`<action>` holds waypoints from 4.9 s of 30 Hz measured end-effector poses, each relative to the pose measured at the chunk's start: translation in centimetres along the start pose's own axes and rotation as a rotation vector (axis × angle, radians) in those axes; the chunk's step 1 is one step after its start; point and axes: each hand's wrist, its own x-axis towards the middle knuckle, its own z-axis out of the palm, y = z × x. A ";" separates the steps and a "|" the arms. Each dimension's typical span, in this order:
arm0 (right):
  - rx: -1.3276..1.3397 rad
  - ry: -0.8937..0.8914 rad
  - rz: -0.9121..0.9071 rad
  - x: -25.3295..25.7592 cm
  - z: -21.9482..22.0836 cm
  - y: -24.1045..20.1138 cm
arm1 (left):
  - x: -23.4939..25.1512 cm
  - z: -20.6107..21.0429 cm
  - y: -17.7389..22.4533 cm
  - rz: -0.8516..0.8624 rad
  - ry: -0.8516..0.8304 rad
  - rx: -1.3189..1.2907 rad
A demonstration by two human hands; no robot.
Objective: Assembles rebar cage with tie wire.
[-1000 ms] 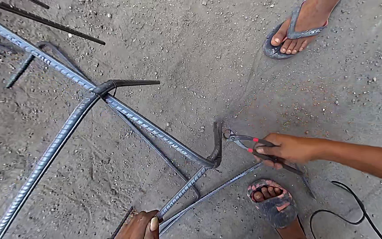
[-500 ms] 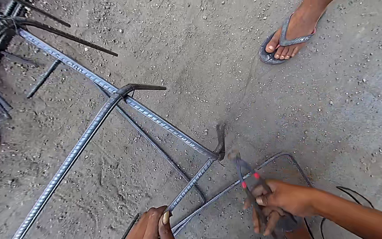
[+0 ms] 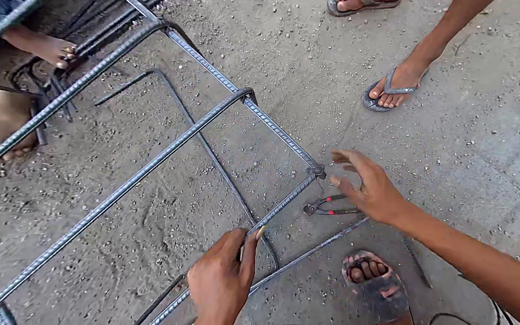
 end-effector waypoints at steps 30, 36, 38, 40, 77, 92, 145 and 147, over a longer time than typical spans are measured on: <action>0.123 0.080 -0.169 0.5 -1.5 -1.7 | 0.2 -1.6 -0.6 -0.093 -0.138 -0.011; 0.636 -0.121 0.360 -2.3 1.9 -6.1 | 0.1 -1.6 -0.2 -0.114 -0.125 -0.019; 0.993 -0.055 0.467 -2.7 3.7 -6.3 | -0.1 -1.6 -0.1 -0.118 -0.128 -0.023; 1.248 0.013 0.529 -2.7 5.4 -6.1 | -0.1 -1.6 0.0 -0.119 -0.121 -0.027; 0.235 0.115 -0.346 1.7 1.0 -0.3 | 12.4 1.6 4.7 -0.336 -0.840 -0.768; 0.261 -0.074 -0.595 6.1 -0.6 1.6 | 14.5 5.2 1.8 0.007 -0.951 -0.880; -0.858 -0.829 -0.026 -0.6 4.1 4.9 | 0.5 3.0 1.7 0.156 0.112 -0.040; -0.938 -0.903 -0.101 0.0 4.2 3.7 | 0.5 3.1 1.7 0.166 0.116 -0.026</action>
